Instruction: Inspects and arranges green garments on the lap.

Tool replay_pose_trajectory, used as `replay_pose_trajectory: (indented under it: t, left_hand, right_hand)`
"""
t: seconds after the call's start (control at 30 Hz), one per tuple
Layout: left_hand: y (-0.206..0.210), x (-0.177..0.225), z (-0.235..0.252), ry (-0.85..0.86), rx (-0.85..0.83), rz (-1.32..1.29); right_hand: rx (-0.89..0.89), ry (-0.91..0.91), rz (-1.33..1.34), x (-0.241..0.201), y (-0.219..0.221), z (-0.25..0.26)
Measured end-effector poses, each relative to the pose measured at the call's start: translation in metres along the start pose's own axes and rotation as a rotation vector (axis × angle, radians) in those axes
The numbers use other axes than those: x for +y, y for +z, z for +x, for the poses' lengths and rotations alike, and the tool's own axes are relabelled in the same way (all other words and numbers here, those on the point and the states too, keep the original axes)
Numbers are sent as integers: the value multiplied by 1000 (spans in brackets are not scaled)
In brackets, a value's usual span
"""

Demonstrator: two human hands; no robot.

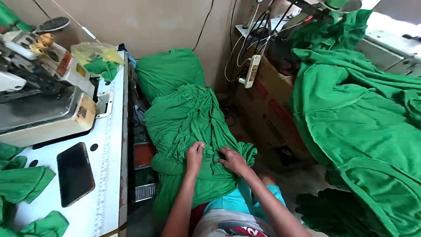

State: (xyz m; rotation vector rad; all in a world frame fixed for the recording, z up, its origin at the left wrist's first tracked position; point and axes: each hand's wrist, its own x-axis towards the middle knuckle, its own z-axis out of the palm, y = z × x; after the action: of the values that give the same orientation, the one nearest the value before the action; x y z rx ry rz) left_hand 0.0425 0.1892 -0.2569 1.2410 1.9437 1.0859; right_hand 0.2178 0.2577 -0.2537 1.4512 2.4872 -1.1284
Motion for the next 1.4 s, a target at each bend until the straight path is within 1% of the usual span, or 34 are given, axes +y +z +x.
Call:
replay_pose_trajectory:
  t: [0.07, 0.17, 0.23, 0.3, 0.37, 0.5, 0.6, 0.8, 0.87, 0.9, 0.93, 0.97, 1.03, 1.07, 1.1, 1.13, 1.17, 1.2, 1.27, 1.33, 1.4]
  left_hand:
    - [-6, -5, -1, 3, 41, -128]
    - [-8, -8, -12, 63, 94, -226]
    - [-6, -8, -25, 89, 75, -323]
    - [-4, -8, -40, 97, 5, -409]
    - [-4, -12, -55, 108, -37, -432]
    - [-5, -22, -73, 118, -9, -386]
    - [-6, -25, -77, 132, 9, -392]
    - [-7, -19, -74, 133, 8, -379]
    - [-7, -19, -73, 143, -4, -373]
    - [-9, -19, -73, 153, -27, -368]
    - [-13, -20, -75, 160, -84, -369]
    - [-18, -19, -76, 156, -185, -382]
    - [-31, -14, -78, 91, -442, -426]
    - [-33, -11, -77, 64, -511, -438]
    - [-33, -7, -76, 63, -512, -414]
    - [-31, -2, -73, 85, -459, -348]
    - [-28, 2, -69, 115, -391, -247]
    - [-24, 4, -61, 150, -326, -127]
    - [-15, 1, -41, 173, -268, 120]
    - [-11, -2, -25, 99, -304, 282]
    - [-9, 2, -19, 46, -308, 329]
  right_hand:
    - [74, 11, 55, -4, 1, -4]
    - [268, -10, 133, -13, 4, -13]
    - [355, -33, 158, -22, 5, -16]
    - [415, -80, 154, -28, 7, -20]
    - [474, -181, 118, -28, 12, -22]
    - [568, -487, -26, -12, 23, -22]
    - [597, -591, -107, -8, 29, -20]
    - [584, -682, -184, -20, 34, -12]
    - [594, -701, -169, -22, 35, -9]
    - [593, -691, -139, -22, 35, -9]
    - [586, -654, -93, -22, 35, -10]
    - [561, -575, -38, -22, 33, -13]
    - [431, -284, 45, -25, 21, -20]
    - [348, -138, 41, -25, 14, -21]
    - [266, -32, 10, -22, 8, -20]
    - [199, 29, -8, -17, 6, -19]
    - [175, 61, 3, -10, 7, -17]
    - [204, 62, 61, -2, 9, -15]
    - [350, 26, 324, 12, 12, -12]
    - [465, 52, 677, 19, 12, -12]
    - [467, 146, 994, 21, 6, -15]
